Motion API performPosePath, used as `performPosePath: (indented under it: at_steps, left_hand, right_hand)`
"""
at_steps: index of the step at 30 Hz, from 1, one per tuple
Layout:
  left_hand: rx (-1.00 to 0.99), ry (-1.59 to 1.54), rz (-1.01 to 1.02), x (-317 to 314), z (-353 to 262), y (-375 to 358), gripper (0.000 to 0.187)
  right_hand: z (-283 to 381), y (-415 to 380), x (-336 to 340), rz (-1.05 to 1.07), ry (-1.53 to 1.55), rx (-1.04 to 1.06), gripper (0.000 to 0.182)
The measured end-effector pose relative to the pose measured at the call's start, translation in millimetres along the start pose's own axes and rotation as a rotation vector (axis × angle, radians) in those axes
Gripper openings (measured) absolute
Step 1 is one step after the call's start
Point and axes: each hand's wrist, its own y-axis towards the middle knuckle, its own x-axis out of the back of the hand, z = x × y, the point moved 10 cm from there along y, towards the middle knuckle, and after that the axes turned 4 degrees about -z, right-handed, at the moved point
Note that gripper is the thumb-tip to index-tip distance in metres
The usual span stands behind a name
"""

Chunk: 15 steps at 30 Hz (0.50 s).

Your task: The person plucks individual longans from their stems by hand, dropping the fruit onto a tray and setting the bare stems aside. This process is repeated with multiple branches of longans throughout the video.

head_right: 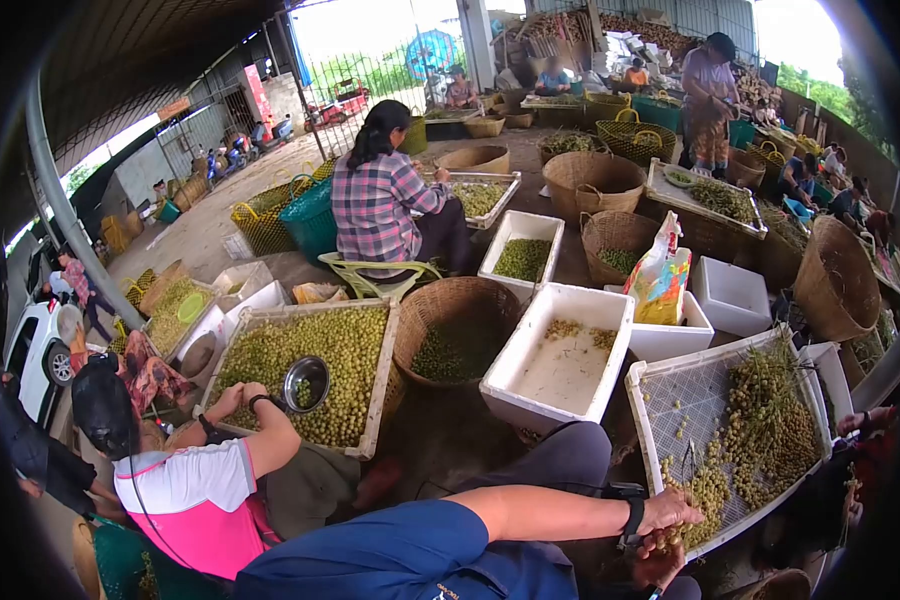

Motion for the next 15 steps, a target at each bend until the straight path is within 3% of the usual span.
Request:
performPosePath:
  at_steps: [5,8,15]
  left_hand:
    - [-0.02,0.073,-0.005,-10.7,2.5,-7.2,0.027]
    - [-0.027,0.04,-0.012,-19.0,13.8,-2.1,0.025]
    - [0.007,-0.018,0.029,-24.5,25.3,-0.3,0.023]
  right_hand:
    - [5.1,-18.8,-11.7,-0.013,0.025,0.038,0.035]
    - [11.2,-29.6,-0.4,-0.136,0.028,0.098,0.034]
    - [13.4,-29.8,4.0,-0.006,0.048,0.087,0.036]
